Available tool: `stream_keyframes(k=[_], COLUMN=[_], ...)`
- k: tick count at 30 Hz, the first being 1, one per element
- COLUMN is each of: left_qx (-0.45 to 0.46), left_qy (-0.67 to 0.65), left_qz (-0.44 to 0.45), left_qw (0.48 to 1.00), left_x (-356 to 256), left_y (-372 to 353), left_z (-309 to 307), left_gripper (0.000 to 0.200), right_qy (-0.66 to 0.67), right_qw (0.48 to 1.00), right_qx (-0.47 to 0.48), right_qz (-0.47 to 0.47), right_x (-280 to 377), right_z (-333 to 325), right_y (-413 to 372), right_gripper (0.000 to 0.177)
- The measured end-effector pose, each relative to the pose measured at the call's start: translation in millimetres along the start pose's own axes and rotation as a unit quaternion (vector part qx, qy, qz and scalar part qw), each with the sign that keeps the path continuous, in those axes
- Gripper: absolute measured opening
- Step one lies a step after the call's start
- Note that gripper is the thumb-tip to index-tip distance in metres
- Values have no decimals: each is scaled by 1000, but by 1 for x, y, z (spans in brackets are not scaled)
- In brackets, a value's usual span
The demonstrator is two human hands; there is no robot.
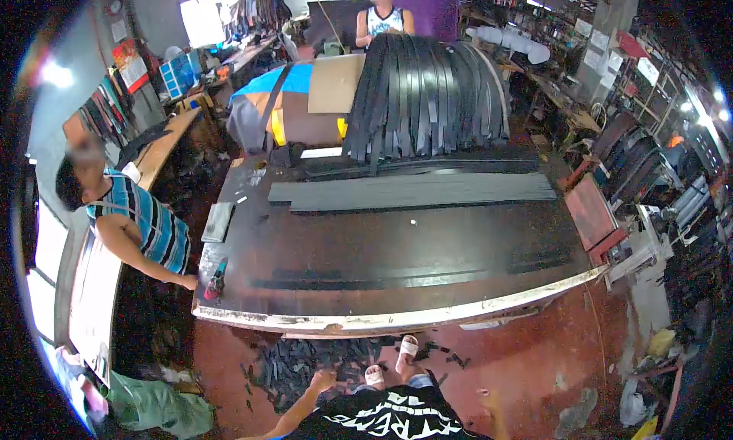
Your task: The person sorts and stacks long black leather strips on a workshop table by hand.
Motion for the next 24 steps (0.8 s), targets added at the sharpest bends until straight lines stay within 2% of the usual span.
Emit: stream_keyframes(k=[1, 2, 4, 7, 8, 9, 11, 13, 14, 15, 17, 18, 19, 21, 22, 24], left_qx=[-53, -58, -82, -140, -205, -204, -315, -427, -478, -528, -552, -530, -548, -547, -493, -489], left_qy=[-17, -208, -195, -191, -176, -153, -142, -124, -88, -52, 68, 82, 108, 104, 107, 150], left_qz=[-26, -210, -193, -159, -78, -72, -52, -57, -36, -16, -92, -124, -127, -175, -205, -210], left_qw=[998, 954, 958, 958, 960, 964, 937, 894, 873, 848, 826, 835, 820, 812, 839, 833], left_x=[1, 21, 9, -48, -63, -73, -98, -99, -98, -96, -87, -75, -68, -50, -66, -66], left_y=[6, 5, 29, 58, 68, 76, 72, 68, 65, 61, 63, 71, 76, 91, 96, 98], left_z=[-30, -35, -75, -184, -210, -231, -295, -340, -362, -382, -402, -397, -392, -371, -381, -375], left_gripper=[28, 32, 33, 33, 30, 27, 24, 19, 16, 16, 31, 46, 54, 63, 63, 69], right_qy=[-5, -1, 11, 11, 11, 12, 22, 25, 58, 85, 64, 33, 32, -5, -23, -73], right_qw=[1000, 1000, 992, 988, 984, 980, 972, 888, 903, 893, 857, 854, 861, 858, 859, 874], right_qx=[29, 29, 33, -19, -45, -70, -100, -312, -278, -264, -351, -357, -344, -361, -354, -324], right_qz=[8, 5, -118, -155, -172, -187, -211, -336, -324, -354, -373, -376, -374, -366, -369, -354], right_x=[7, 8, 36, 85, 114, 139, 177, 234, 255, 274, 309, 324, 343, 361, 367, 371], right_z=[8, 12, 13, -12, -27, -41, -63, -111, -128, -140, -159, -161, -168, -160, -154, -140], right_y=[-1, 4, 13, 20, 17, 16, 33, 22, 30, 43, 60, 72, 76, 108, 120, 139], right_gripper=[23, 23, 18, 20, 21, 22, 23, 19, 17, 23, 33, 41, 44, 47, 49, 54])
Point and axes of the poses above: each hand's wrist, its own y-axis towards the middle knuckle, its own z-axis out of the palm, x = y × z, the point moved 9 cm from there along y, towards the middle knuckle, and after that the axes turned 11 degrees about z, right-handed, at the moved point
